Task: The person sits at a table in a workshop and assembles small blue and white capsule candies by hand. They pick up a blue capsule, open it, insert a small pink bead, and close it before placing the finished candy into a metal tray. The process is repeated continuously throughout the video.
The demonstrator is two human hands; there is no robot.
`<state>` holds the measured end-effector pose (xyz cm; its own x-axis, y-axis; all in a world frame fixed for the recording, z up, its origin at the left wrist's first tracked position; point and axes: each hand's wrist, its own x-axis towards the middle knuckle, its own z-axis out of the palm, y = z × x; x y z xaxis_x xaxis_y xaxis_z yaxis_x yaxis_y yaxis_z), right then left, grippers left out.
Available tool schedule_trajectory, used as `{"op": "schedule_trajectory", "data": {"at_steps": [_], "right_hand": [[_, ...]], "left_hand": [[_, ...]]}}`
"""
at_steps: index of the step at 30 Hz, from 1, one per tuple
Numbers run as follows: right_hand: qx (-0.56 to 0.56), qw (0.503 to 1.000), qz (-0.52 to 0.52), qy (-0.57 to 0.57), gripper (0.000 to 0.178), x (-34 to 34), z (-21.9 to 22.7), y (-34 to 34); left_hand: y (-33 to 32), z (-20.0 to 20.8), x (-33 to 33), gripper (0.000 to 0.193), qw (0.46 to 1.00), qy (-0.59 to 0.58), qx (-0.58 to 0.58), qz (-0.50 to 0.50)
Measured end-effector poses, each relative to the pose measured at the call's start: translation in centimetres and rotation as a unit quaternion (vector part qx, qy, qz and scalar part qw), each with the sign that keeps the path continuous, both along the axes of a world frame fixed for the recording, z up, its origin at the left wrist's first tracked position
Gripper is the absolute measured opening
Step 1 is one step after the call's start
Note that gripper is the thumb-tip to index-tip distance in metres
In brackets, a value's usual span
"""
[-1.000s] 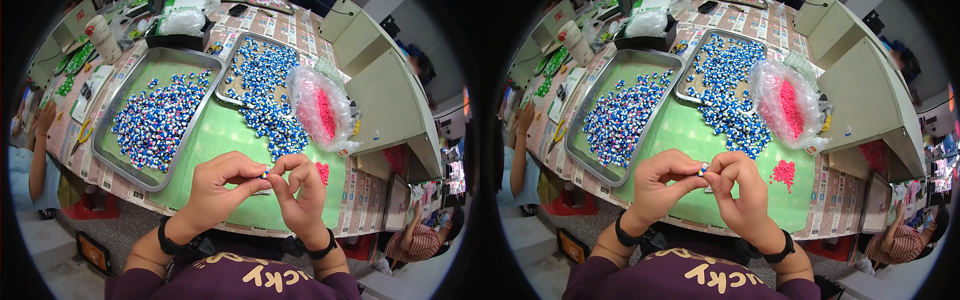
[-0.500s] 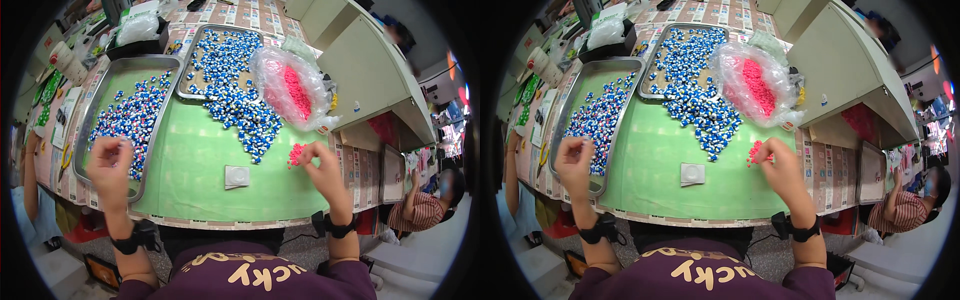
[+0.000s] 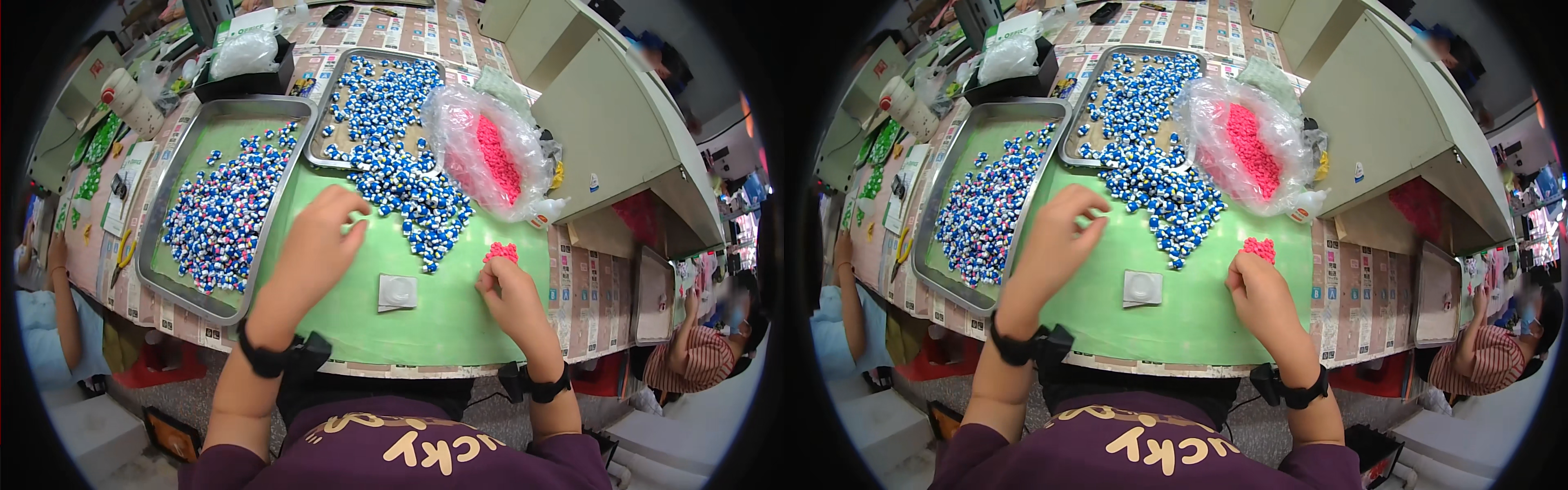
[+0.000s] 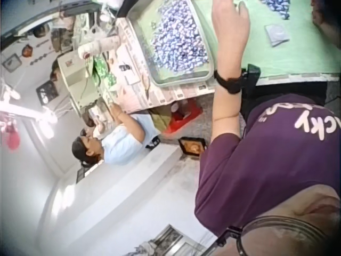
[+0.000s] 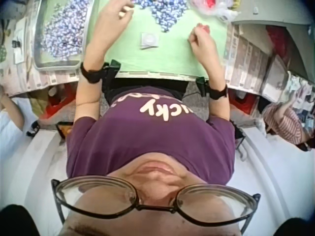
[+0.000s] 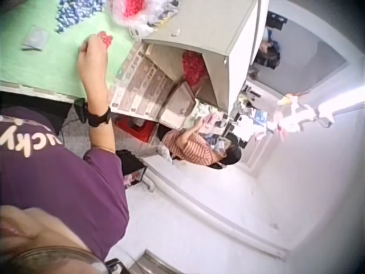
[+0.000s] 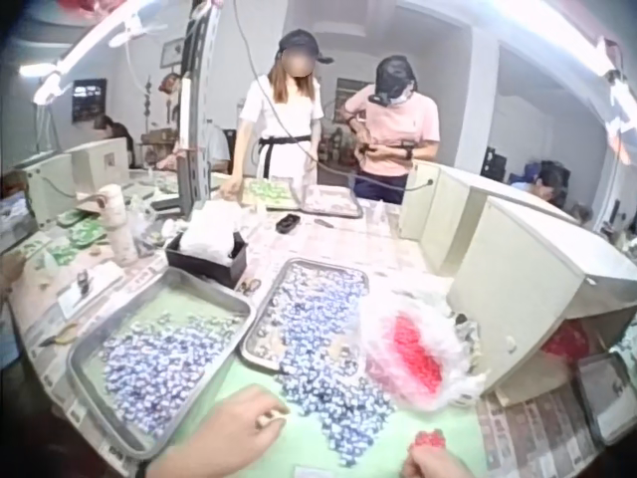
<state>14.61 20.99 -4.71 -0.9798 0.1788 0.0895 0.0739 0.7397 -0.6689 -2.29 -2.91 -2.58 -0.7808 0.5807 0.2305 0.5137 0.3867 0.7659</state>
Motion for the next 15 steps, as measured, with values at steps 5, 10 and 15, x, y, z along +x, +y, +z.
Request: {"op": "schedule_trajectory", "data": {"at_steps": [5,10,15], "right_hand": [[-0.023,0.999,-0.018,0.018,0.013,0.4,-0.3,-0.2],[0.031,0.999,0.009,0.027,0.015,0.7,-0.2,-0.5],[-0.168,0.983,0.064,0.032,0.016,-0.3,5.3,-2.4]], "left_hand": [[3.2,-3.1,-1.3,0.018,0.993,0.08,-0.083,-0.024],[3.6,-4.9,-1.5,0.02,0.988,0.119,-0.099,-0.014],[4.0,-3.2,-1.6,0.018,0.992,0.077,-0.092,-0.027]]}}
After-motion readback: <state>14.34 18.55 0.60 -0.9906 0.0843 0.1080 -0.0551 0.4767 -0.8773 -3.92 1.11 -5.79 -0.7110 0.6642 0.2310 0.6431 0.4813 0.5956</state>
